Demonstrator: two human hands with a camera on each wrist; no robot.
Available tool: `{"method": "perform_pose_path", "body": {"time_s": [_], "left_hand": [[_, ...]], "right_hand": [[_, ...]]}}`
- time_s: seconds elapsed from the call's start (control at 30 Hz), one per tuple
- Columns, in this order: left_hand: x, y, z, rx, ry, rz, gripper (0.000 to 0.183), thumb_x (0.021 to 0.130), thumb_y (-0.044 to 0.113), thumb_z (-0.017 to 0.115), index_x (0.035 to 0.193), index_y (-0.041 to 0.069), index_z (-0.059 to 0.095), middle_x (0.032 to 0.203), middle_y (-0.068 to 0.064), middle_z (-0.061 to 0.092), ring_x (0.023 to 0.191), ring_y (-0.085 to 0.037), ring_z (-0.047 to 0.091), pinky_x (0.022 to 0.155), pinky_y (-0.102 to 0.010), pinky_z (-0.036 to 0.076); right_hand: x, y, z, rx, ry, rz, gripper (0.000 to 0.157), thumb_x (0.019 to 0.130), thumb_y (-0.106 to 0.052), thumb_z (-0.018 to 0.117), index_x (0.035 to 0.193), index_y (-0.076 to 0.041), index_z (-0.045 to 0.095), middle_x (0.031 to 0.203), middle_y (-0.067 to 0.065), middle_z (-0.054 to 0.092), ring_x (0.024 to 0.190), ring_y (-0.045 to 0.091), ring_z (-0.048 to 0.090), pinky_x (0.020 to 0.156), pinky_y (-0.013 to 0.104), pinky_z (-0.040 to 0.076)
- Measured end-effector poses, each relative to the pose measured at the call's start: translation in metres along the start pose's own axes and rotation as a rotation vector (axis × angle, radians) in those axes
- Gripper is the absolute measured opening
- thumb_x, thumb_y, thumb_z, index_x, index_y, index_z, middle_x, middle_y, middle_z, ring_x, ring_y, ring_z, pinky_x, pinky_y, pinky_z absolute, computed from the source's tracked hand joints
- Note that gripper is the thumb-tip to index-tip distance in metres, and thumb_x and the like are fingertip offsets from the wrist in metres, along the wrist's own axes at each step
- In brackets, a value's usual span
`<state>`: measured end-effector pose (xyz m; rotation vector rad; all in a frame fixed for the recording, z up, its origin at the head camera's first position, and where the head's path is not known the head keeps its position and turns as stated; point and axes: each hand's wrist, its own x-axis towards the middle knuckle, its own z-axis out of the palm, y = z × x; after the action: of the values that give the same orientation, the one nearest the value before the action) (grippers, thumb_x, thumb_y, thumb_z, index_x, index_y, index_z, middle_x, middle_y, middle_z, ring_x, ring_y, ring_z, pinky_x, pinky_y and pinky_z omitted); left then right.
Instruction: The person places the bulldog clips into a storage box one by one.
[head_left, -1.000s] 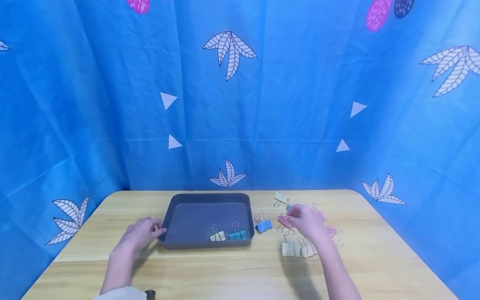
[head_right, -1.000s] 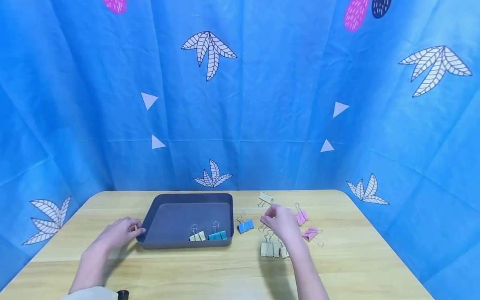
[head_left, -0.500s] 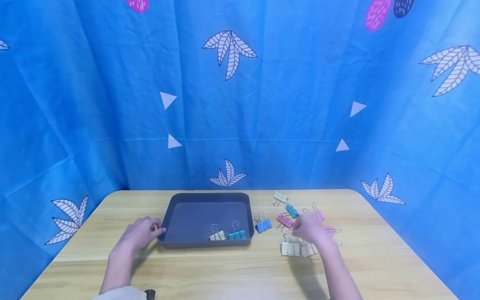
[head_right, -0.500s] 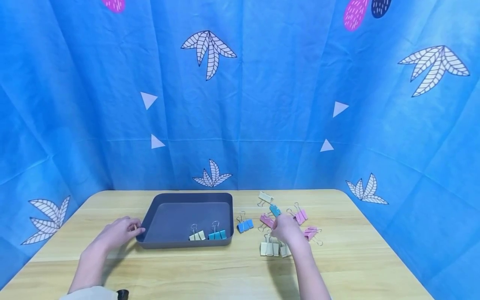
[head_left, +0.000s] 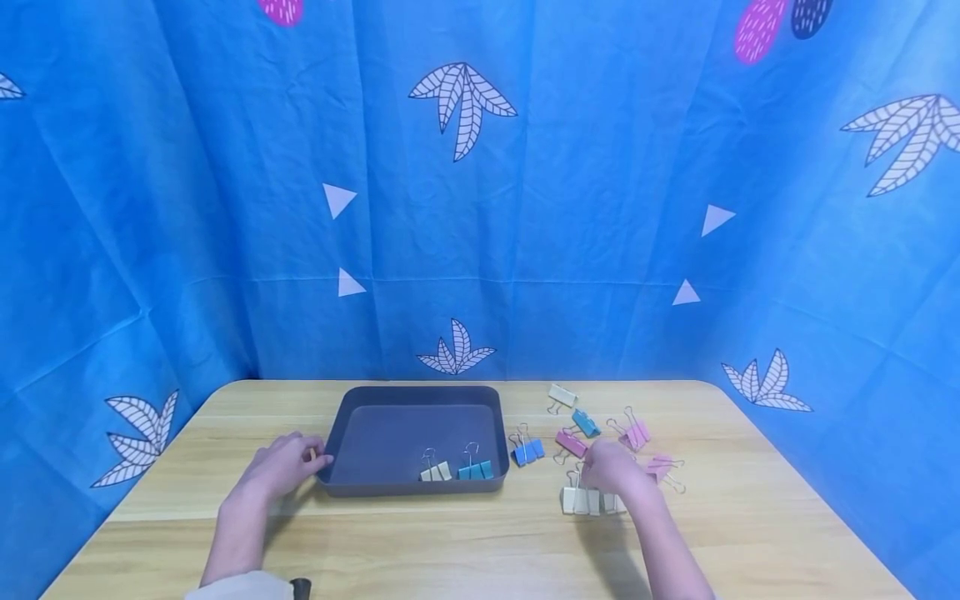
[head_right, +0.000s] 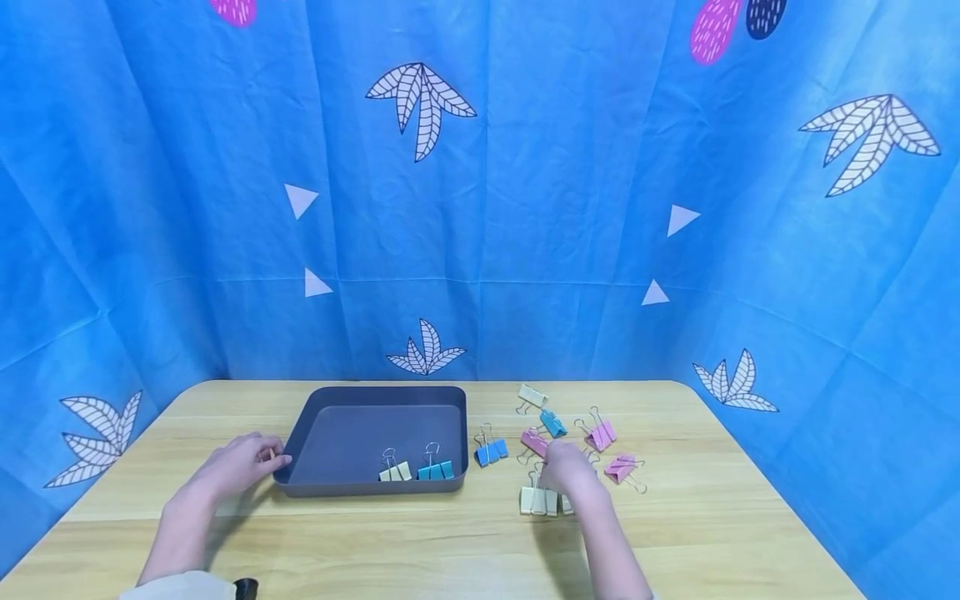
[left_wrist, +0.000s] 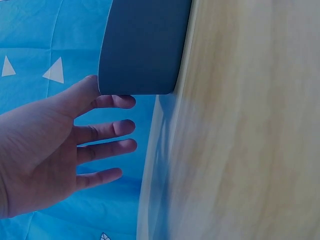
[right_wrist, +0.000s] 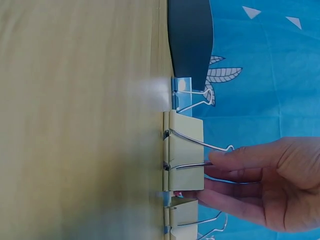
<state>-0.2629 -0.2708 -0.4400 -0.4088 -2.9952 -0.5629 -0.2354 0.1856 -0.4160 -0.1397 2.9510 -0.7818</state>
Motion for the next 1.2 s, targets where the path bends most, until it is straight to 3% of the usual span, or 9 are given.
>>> {"method": "perform_pose_path", "body": {"time_s": [0.33, 0.73, 1.2], "left_hand": [[-0.0013, -0.0002, 0.0000, 0.002, 0.008, 0.010, 0.018, 0.087, 0.028, 0.061, 0.091, 0.011, 0.064, 0.080, 0.001, 0.052, 0.075, -0.019, 0.049, 0.063, -0.045, 0.039], [-0.0002, -0.0019, 0.0003, -0.012, -0.013, -0.008, 0.019, 0.088, 0.029, 0.061, 0.094, 0.011, 0.064, 0.082, 0.001, 0.052, 0.075, -0.018, 0.049, 0.065, -0.044, 0.039], [-0.0013, 0.0000, -0.0029, -0.021, -0.019, -0.001, 0.018, 0.088, 0.028, 0.061, 0.093, 0.011, 0.064, 0.082, 0.001, 0.052, 0.075, -0.018, 0.050, 0.064, -0.042, 0.039]], "right_hand": [[0.0035, 0.0015, 0.0041, 0.048, -0.012, 0.011, 0.037, 0.073, 0.005, 0.064, 0.052, -0.013, 0.039, 0.050, -0.005, 0.034, 0.044, 0.007, 0.030, 0.047, 0.022, 0.036], [0.0028, 0.0029, 0.0046, 0.053, -0.033, 0.031, 0.045, 0.071, 0.002, 0.070, 0.050, -0.015, 0.034, 0.048, -0.007, 0.028, 0.044, 0.006, 0.023, 0.046, 0.020, 0.030], [0.0016, 0.0017, -0.0006, 0.031, -0.013, -0.012, 0.023, 0.073, 0.005, 0.064, 0.062, -0.008, 0.049, 0.059, -0.001, 0.046, 0.054, 0.013, 0.043, 0.054, 0.030, 0.043]]}}
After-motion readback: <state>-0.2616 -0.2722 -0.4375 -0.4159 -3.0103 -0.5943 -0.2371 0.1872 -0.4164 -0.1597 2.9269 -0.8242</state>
